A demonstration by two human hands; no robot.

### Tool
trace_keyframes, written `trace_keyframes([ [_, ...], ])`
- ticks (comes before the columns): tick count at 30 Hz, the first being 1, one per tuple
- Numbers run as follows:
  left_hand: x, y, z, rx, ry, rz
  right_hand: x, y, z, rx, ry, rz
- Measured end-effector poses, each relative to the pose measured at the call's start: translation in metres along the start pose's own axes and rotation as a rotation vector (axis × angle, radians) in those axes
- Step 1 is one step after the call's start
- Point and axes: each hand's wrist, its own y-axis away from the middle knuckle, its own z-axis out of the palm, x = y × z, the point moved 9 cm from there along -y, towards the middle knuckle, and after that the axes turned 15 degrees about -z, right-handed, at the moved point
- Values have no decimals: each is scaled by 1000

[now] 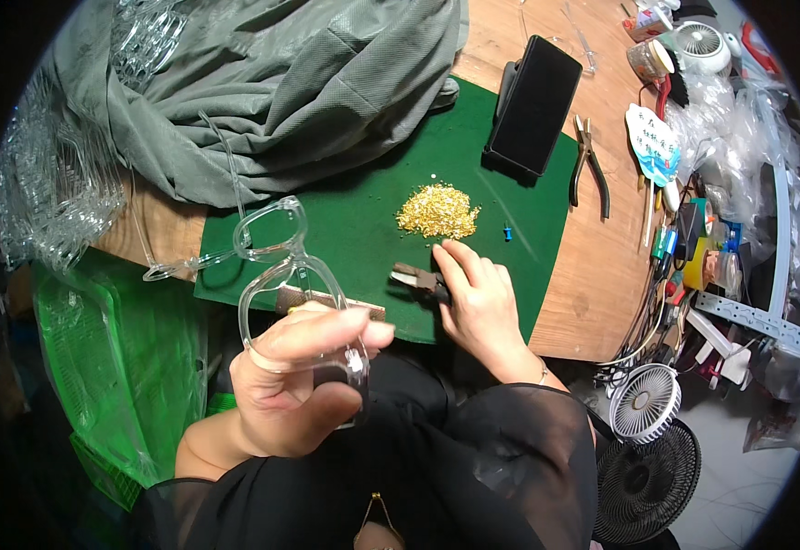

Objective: The person assembles a pair of clear eyeglasses by inserting small gold-colored components into the frame using pliers. They repeatedly adjust the frame and components, occasionally picking up additional parts from the table.

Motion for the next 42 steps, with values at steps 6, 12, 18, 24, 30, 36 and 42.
trace_keyframes([
  [6,-15,-5,7,48,231,-199,30,12,-22,171,-257,162],
  [12,-20,-4,10,42,216,-261,23,-15,6,210,-111,118],
  [18,-25,0,0,93,249,-218,28,-13,9,91,-189,102],
  [24,-33,-5,1,116,248,-321,37,-9,8,142,-278,170],
  [30,-37,-4,-4,131,253,-330,27,-9,10,115,-175,106],
  [36,-42,-6,1,108,283,-384,23,-13,11,113,-114,75],
  [42,-48,-5,16,78,293,-457,29,-9,7,171,-266,111],
])
